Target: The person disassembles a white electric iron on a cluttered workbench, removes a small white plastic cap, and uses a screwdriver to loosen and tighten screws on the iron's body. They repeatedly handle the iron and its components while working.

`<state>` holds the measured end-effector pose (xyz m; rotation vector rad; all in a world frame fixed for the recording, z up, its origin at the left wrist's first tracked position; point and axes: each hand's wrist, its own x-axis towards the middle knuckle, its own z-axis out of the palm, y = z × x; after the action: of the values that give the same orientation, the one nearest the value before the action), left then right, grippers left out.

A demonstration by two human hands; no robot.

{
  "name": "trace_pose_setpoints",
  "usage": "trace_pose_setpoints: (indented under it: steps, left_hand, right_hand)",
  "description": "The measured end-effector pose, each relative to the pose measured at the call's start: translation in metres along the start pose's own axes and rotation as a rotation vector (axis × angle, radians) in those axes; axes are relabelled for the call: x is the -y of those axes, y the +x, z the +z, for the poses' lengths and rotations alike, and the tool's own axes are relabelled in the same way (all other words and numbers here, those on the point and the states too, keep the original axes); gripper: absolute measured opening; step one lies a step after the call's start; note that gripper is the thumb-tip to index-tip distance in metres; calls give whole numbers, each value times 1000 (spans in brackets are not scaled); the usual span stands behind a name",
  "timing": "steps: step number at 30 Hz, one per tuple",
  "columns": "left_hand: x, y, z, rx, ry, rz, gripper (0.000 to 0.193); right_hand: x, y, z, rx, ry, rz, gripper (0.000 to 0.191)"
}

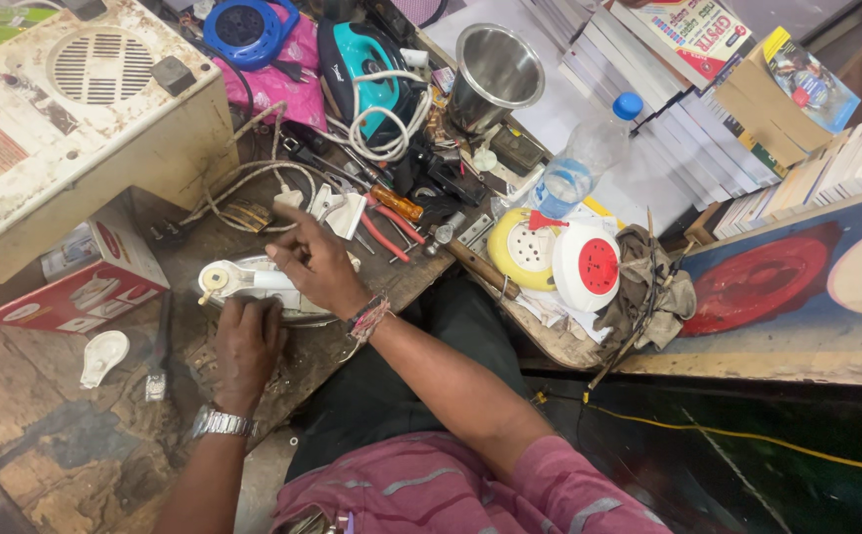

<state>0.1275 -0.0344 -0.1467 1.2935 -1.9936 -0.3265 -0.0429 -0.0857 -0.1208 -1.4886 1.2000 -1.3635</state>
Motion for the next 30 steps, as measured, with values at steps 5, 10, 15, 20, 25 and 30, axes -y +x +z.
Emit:
trace_pose_setpoints:
  steps: [5, 10, 15, 20, 25, 30]
  left_hand:
    - [2, 4, 7, 4, 41, -15, 15]
    - [-1, 6, 3, 42, -9, -27, 16]
    - [-1, 4, -1, 9, -48, 0, 14]
    - [2, 3, 6, -7, 22, -2, 10]
    - [7, 1, 8, 10, 12, -39, 11]
    - [10, -1, 4, 52, -18, -38, 14]
  right_hand:
    - [-5, -3, 2, -23, 101, -88, 89]
    - [-9, -4, 0, -25, 47, -101, 92]
    - [-9, -3, 2, -17, 81, -116, 92]
    - [-7, -3, 2, -27, 20, -130, 88]
    - [-6, -3, 2, -13, 58, -101, 85]
    - [-8, -3, 1, -16, 60, -109, 85]
